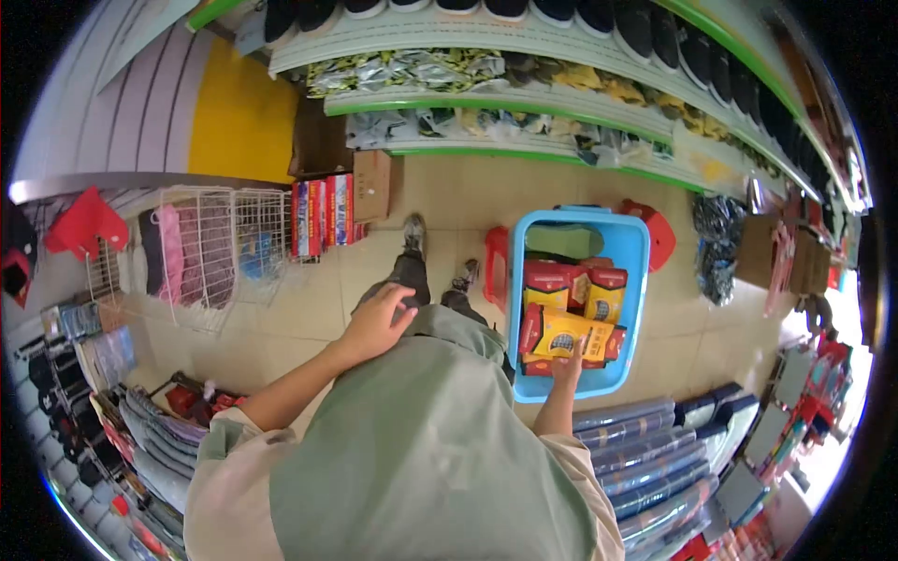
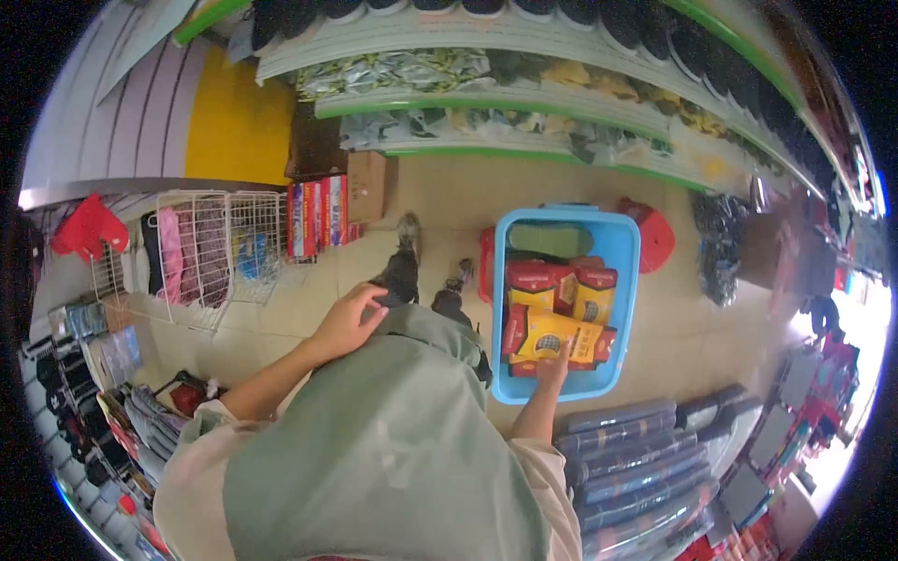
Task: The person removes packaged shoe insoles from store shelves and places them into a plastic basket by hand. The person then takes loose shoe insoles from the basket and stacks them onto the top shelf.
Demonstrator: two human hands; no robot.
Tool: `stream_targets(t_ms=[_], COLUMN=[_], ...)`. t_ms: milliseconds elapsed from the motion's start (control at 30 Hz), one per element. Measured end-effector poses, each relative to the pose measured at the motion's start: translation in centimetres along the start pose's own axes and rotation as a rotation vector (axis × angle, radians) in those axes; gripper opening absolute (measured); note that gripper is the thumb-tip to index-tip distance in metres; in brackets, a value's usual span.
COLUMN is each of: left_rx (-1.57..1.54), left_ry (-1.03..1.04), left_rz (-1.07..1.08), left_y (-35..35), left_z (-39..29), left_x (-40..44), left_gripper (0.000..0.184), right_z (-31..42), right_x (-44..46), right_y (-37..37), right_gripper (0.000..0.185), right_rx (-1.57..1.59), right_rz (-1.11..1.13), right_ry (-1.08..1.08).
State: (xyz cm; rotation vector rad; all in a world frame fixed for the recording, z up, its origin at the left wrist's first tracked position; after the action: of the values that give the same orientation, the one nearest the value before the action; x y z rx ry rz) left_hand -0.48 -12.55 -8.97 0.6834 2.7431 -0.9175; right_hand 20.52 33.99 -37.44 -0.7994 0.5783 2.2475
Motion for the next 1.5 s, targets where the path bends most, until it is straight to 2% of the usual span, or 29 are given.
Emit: stream_targets(t_ms=[33,133,267,300,367,467,533,600,633,667,700,767,867,900,1000,1033,1100,1133,1167,1200,1333,1500], left_rx=[-0.015,0.027,0.010,0.006,-0.004,0.071,0.042,0.315,-0.031,-0.393,-0.488,-0.487,-0.513,-0.526,-0.549,-0.553,-0.547,-0.538,-0.527,-0.514,-0.467,-0.435], left_ry=[-0.031,-0.040,-0.027,-0.045,-0.076,-0.205,-0.417,-0.458,-0.814,-1.155,-1.202,-1.070,-1.025,-1.025,-1.025,-1.023,-1.008,-0.995,-0.974,-0.948,-0.830,-0.658], left_rz=[-0.002,-0.057,-0.069,-0.066,-0.059,-0.054,-0.171,0.070,-0.052,-0.170,-0.188,-0.138,-0.124,-0.127,-0.148,-0.153,-0.147,-0.137,-0.118,-0.095,0.005,0.023], left_y=[0.3,0.4,0.3,0.3,0.0,0.1,0.2,3.0,3.0,4.5,5.6,7.5,7.8,7.6,6.9,6.6,5.9,5.4,4.9,4.5,4.2,3.1], left_z=[0.6,1.0,3.1,4.5,8.4,19.1,27.7,35.9,37.6,38.2,38.6,39.2,40.0,40.4,41.5,41.9,42.9,43.5,44.1,44.5,45.8,45.2], left_x=[-0.8,-2.2,-2.8,-3.0,-3.8,-6.5,-10.3,-13.3,-16.5,-20.3,-21.6,-22.9,-25.5,-26.5,-28.7,-29.2,-29.8,-29.7,-29.4,-28.8,-25.0,-18.3], left_gripper=[0.029,0.029,0.031,0.030,0.028,0.029,0.035,0.042,0.043,0.045,0.044,0.043,0.041,0.041,0.039,0.038,0.037,0.036,0.036,0.035,0.033,0.030], right_z=[-0.5,-0.1,0.0,0.8,1.2,0.1,-0.7,-0.7,0.1,0.4,0.7,2.2,2.2,2.1,2.7,2.4,2.2,2.2,1.0,1.9,2.5,2.3], right_x=[-0.1,-0.5,0.0,-1.3,-2.0,-2.0,-1.6,-1.8,-4.0,-4.9,-5.8,-8.7,-10.0,-10.6,-12.1,-12.2,-12.8,-13.2,-12.0,-14.2,-16.1,-16.3], right_y=[0.6,-0.3,-1.3,0.3,0.3,-1.9,-2.6,-1.8,-1.8,-1.6,-1.4,1.0,1.2,0.0,2.3,3.0,3.3,4.0,2.4,4.3,5.4,4.9], right_gripper=[0.057,0.060,0.057,0.058,0.055,0.045,0.040,0.038,0.037,0.036,0.035,0.034,0.036,0.038,0.042,0.037,0.035,0.033,0.031,0.032,0.029,0.031], right_rx=[0.311,0.235,0.000,0.209,0.138,0.125,0.147,0.173,0.136,0.116,0.097,0.058,0.053,-0.028,-0.032,0.025,0.014,-0.040,0.056,-0.058,-0.052,-0.094], right_rz=[-0.042,-0.209,-0.217,-0.279,-0.363,-0.447,-0.406,-0.295,-0.481,-0.526,-0.573,-0.623,-0.652,-0.726,-0.658,-0.561,-0.587,-0.471,-0.427,-0.543,-0.704,-0.759], right_ry=[0.203,0.239,0.251,0.270,0.278,0.339,0.329,0.240,0.218,0.199,0.180,0.140,0.100,0.110,0.060,0.037,0.068,-0.007,0.026,0.011,0.013,0.002])
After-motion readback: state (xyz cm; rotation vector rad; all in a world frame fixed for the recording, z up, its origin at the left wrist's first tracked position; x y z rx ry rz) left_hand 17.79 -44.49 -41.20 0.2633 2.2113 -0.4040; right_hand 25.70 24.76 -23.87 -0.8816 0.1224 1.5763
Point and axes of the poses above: each hand's wrist, its own x-axis towards the middle knuckle, its own y-axis out of the palm, z = x × y, the point moved 9 cm from there along x, towards the middle knuckle, and after that the axes turned 6 degrees about y, right-handed, at the moved point
